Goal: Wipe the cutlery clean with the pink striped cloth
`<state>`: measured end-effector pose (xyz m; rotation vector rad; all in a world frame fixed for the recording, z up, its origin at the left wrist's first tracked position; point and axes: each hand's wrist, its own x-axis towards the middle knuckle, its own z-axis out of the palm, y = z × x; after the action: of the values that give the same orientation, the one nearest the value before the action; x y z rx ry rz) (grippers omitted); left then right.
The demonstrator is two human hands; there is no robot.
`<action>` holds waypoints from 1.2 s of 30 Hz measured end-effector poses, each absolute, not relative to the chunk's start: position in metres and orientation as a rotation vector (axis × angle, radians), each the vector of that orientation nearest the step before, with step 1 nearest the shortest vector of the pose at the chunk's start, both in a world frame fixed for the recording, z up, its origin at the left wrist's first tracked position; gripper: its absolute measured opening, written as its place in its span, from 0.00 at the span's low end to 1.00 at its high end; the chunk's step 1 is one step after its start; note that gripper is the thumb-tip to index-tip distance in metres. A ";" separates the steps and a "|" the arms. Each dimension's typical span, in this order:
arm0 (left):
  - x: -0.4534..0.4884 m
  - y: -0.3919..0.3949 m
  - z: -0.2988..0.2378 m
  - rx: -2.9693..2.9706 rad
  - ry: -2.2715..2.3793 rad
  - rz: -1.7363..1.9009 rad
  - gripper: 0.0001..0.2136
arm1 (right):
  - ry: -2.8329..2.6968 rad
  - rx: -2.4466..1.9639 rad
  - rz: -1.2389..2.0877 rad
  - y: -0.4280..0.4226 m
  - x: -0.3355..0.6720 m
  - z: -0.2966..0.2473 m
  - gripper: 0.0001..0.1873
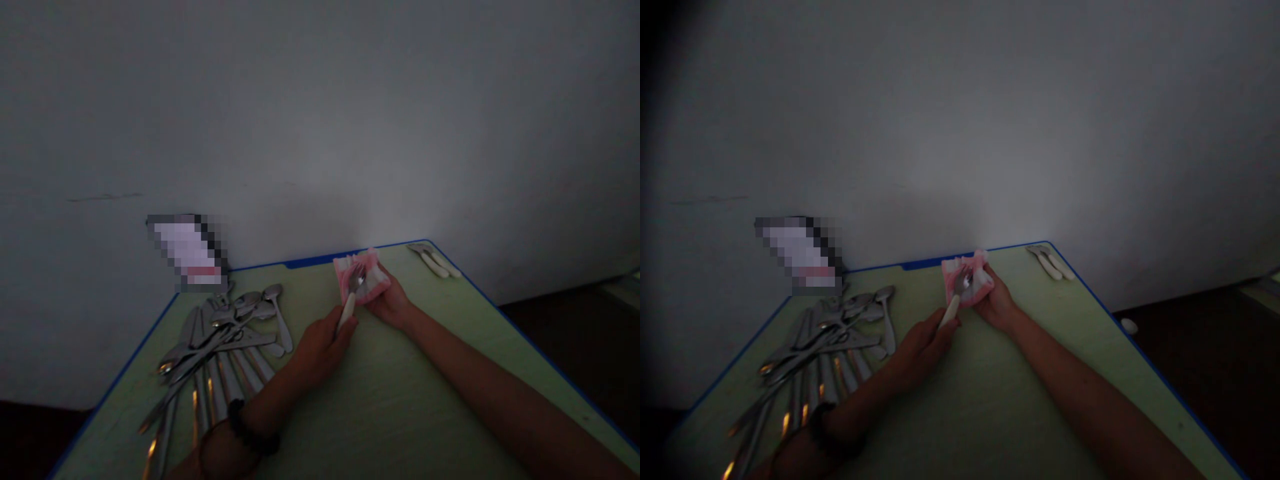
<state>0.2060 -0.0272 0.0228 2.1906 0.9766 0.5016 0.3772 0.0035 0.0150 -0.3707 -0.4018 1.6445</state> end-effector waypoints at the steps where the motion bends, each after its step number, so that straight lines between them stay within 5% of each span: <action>1: 0.206 -0.028 0.024 2.191 0.974 0.500 0.14 | -0.404 -0.371 1.647 0.004 0.378 0.014 0.16; 19: 0.206 -0.025 0.019 2.025 0.901 0.548 0.18 | -0.669 -0.419 1.636 0.000 0.376 0.019 0.18; 26: 0.207 -0.024 0.016 1.936 0.911 0.564 0.19 | -0.755 -0.618 1.522 -0.005 0.375 0.007 0.08; 36: 0.207 -0.024 0.019 1.919 0.925 0.567 0.18 | -0.808 -0.649 1.501 -0.006 0.376 0.006 0.06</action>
<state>0.2066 -0.0241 0.0191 1.9194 0.9247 0.5674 0.3761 -0.0064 0.0061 -0.6487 -0.8081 1.5007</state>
